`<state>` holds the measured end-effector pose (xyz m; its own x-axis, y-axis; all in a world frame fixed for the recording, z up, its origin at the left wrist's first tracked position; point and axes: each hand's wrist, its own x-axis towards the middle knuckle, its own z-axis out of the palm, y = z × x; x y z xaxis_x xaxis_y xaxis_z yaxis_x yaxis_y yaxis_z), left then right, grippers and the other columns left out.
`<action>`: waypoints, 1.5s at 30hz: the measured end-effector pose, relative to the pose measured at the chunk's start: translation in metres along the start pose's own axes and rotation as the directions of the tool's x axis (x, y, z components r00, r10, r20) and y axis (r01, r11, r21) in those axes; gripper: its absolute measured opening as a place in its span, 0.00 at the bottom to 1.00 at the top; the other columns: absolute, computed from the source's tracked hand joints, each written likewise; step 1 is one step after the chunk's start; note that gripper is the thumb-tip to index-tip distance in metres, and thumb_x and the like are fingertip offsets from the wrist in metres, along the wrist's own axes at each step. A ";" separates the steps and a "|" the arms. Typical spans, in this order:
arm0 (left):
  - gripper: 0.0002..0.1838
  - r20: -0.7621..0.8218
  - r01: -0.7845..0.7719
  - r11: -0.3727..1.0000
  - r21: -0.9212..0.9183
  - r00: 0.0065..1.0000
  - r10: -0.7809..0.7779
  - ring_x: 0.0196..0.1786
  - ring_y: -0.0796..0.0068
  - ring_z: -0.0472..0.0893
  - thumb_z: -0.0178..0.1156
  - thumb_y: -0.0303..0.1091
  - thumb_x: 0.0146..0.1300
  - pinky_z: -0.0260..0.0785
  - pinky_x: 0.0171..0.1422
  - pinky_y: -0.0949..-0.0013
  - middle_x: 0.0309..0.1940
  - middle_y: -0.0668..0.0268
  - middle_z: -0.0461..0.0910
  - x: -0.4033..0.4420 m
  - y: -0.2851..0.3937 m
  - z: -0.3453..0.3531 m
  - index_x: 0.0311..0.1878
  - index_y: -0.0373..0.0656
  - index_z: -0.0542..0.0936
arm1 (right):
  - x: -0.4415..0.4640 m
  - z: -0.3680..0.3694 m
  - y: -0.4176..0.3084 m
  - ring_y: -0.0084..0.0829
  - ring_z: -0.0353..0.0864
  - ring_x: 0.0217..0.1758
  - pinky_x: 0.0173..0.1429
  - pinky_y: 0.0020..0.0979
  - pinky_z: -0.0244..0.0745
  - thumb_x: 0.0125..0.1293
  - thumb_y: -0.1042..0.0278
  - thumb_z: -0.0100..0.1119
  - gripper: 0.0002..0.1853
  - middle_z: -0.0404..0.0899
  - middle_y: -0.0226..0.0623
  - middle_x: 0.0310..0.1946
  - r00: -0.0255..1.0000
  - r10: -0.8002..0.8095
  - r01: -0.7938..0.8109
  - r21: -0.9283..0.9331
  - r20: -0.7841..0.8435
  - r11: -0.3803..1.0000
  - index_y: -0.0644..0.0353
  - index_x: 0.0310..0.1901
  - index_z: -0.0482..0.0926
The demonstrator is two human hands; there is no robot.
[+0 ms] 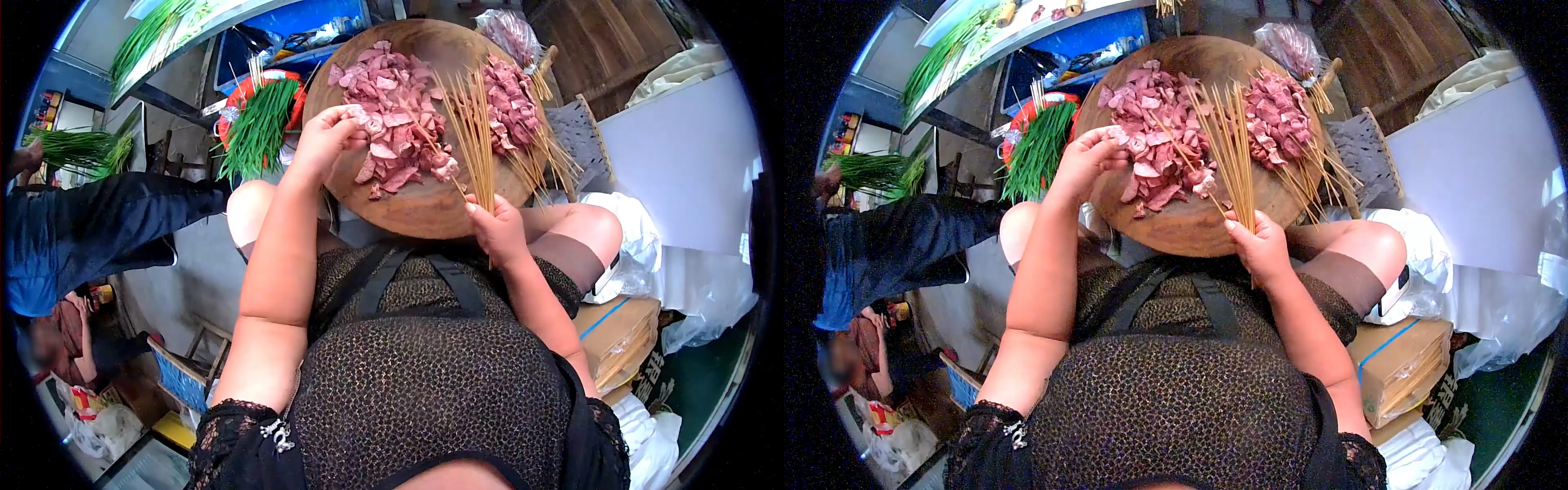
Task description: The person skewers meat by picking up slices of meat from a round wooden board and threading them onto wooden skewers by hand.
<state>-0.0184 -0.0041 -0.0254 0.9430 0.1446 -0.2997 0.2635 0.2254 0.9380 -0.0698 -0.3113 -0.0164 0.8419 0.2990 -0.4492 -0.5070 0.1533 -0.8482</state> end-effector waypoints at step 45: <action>0.14 0.130 0.060 0.892 -0.448 0.992 -0.001 0.43 0.62 0.81 0.52 0.29 0.62 0.75 0.50 0.62 0.40 0.55 0.79 0.008 0.010 0.038 0.49 0.34 0.71 | -0.009 -0.007 -0.008 0.12 0.66 0.25 0.30 0.16 0.62 0.60 0.71 0.58 0.09 0.72 0.20 0.26 0.993 -0.110 0.100 -0.215 -0.034 0.971 0.63 0.42 0.77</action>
<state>-0.0004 -0.0377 -0.0122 0.9611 0.0182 -0.2757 0.2003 0.6416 0.7404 -0.0720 -0.3215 -0.0071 0.8985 0.2478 -0.3622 -0.3681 -0.0239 -0.9295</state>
